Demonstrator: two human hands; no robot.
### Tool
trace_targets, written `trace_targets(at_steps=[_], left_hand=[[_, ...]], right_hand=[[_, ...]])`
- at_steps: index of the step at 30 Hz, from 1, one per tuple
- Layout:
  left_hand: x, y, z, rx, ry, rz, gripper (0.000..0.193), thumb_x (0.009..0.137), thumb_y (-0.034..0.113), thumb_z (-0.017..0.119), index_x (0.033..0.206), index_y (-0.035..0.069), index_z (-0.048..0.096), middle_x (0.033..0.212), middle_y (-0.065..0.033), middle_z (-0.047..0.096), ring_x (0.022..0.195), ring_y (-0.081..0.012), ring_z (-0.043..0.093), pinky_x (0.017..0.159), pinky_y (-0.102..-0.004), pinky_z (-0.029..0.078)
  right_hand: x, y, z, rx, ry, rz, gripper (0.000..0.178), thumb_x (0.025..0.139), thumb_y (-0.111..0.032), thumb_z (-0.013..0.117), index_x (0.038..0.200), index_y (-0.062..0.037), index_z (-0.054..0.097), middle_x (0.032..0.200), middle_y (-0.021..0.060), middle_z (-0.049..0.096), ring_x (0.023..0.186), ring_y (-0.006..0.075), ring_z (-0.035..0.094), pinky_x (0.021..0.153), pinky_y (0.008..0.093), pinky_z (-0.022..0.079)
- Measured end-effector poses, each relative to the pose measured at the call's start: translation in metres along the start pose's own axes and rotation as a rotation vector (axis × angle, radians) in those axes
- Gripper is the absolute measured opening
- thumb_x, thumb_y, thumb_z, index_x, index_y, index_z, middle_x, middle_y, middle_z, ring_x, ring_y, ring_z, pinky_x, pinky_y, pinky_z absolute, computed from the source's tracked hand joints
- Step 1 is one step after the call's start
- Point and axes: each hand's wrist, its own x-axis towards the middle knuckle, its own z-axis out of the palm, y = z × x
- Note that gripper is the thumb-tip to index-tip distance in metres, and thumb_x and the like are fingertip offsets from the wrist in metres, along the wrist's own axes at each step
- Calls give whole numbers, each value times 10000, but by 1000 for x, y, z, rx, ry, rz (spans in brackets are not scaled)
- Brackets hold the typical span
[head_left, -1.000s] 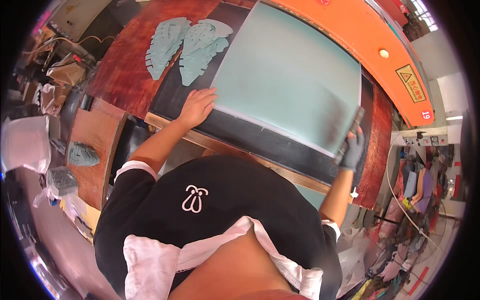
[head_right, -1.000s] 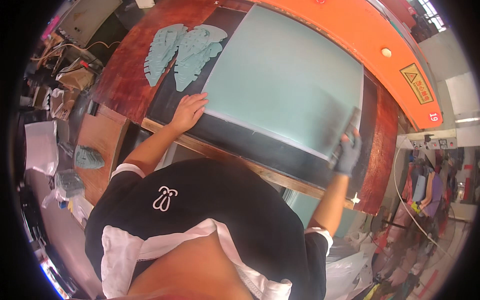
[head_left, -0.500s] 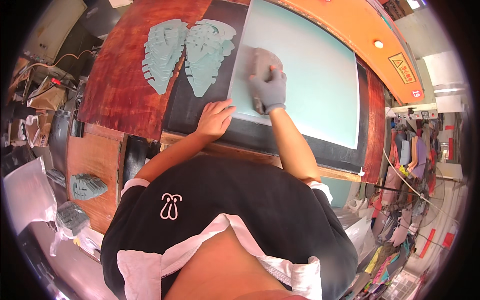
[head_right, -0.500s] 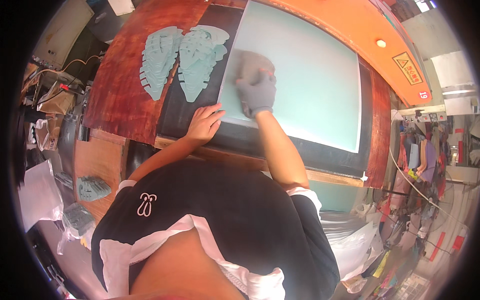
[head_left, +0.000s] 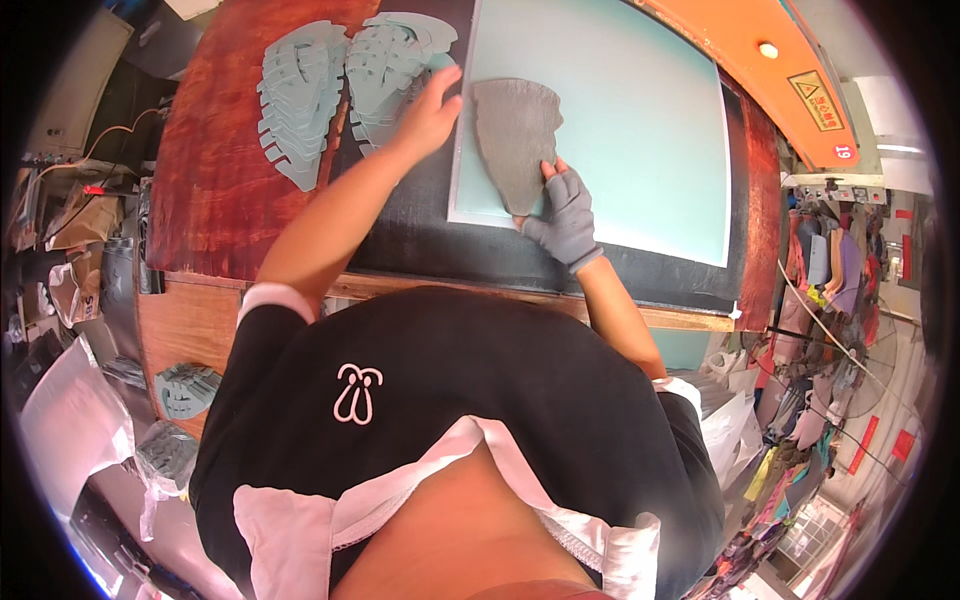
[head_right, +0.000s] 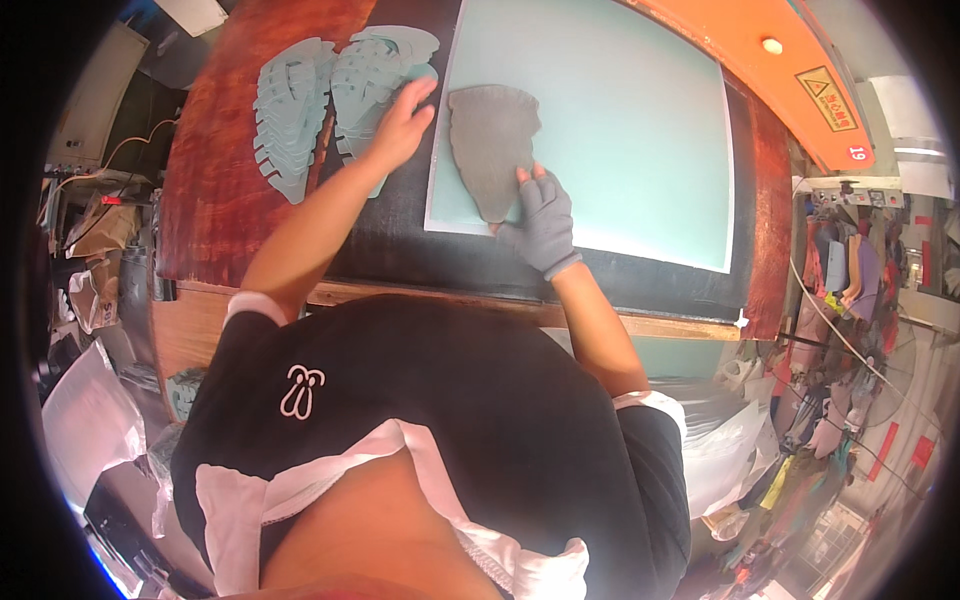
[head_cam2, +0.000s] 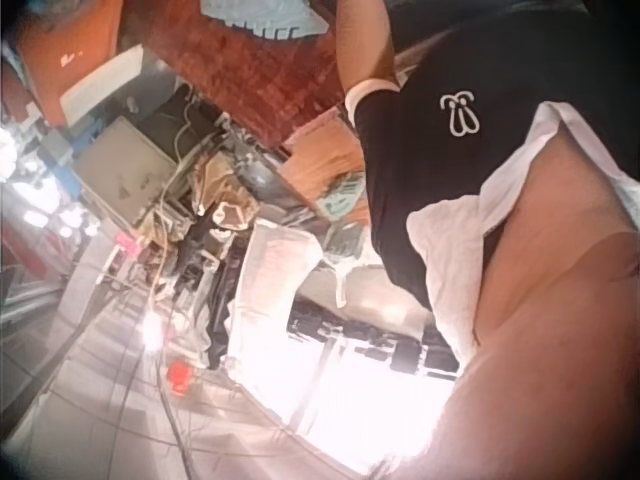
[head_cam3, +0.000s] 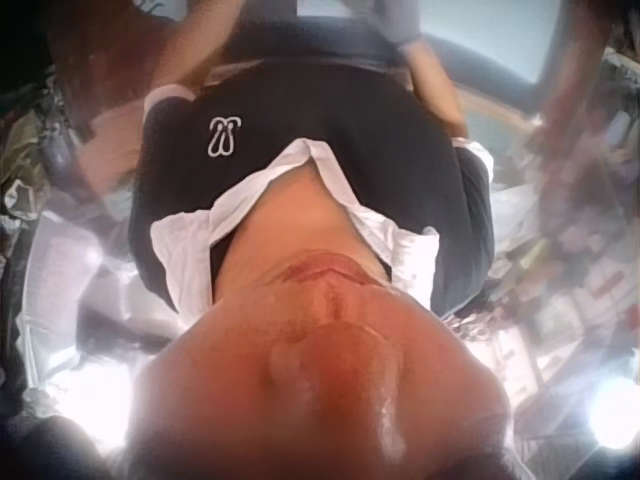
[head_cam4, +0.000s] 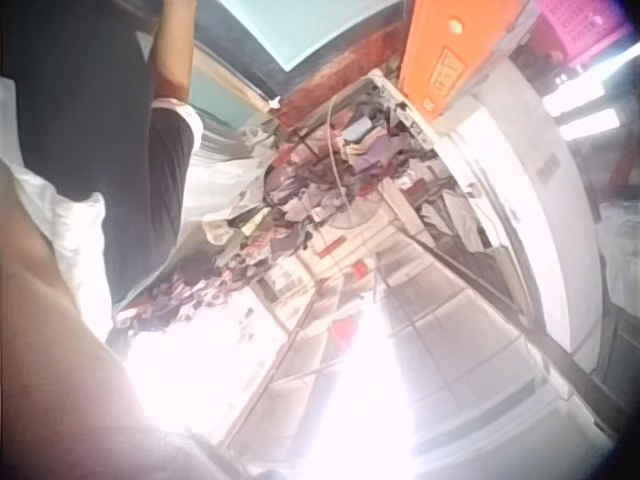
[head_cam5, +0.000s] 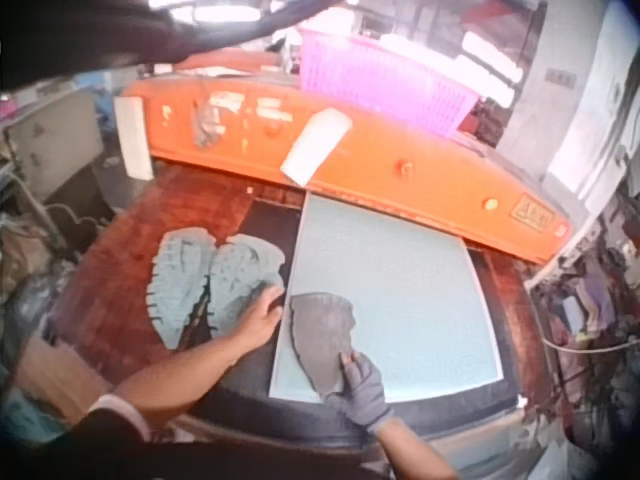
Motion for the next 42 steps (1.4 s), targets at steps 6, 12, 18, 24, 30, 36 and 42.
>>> trace_targets(at_steps=[6,12,18,24,30,36,42], left_hand=[[37,-6,12,-138,-169,-273,362,882,43,398,1241,7,430,1211,-98,579,1127,-187,492,996,-308,333],[50,-3,8,-183,-186,-317,358,869,39,377,1217,8,455,1188,-89,593,1116,-171,491,1003,-301,322],[48,-15,11,-183,-188,-280,313,864,37,374,1162,-7,459,1166,-108,601,1102,-172,502,993,-292,332],[51,-16,8,-172,-179,-317,306,865,29,387,1162,-21,440,1160,-117,603,1109,-175,500,994,-295,333],[45,-11,7,-125,-149,-224,408,874,32,399,1281,1,375,1223,-121,565,1129,-176,484,1005,-304,322],[-52,25,-30,-70,-33,-207,420,870,16,405,1290,13,376,1226,-100,552,1121,-193,495,981,-290,334],[-168,73,-29,336,-120,116,141,789,35,572,927,42,600,842,-97,596,756,-265,570,688,-347,450]], right_hand=[[13,-3,9,104,76,33,804,446,-238,845,1160,-63,520,1165,190,493,1023,363,489,869,426,426],[14,-19,15,42,118,123,792,451,-236,853,1162,-92,536,1208,169,471,1079,337,441,902,405,403],[13,-13,23,17,145,70,762,484,-284,836,1160,-93,541,1226,178,461,1083,344,437,906,404,398],[12,-19,17,-3,132,92,743,479,-280,834,1134,-91,539,1207,174,477,1065,338,454,899,403,404],[16,-22,7,-3,96,58,738,526,-298,825,1162,-82,518,1232,175,469,1072,343,461,897,402,415],[-66,-17,-21,7,167,125,625,643,-241,778,1179,-55,515,1287,149,467,1112,340,478,917,423,404],[-154,9,-85,-252,320,250,236,693,-138,697,871,-62,562,879,113,571,803,302,542,713,392,438]])
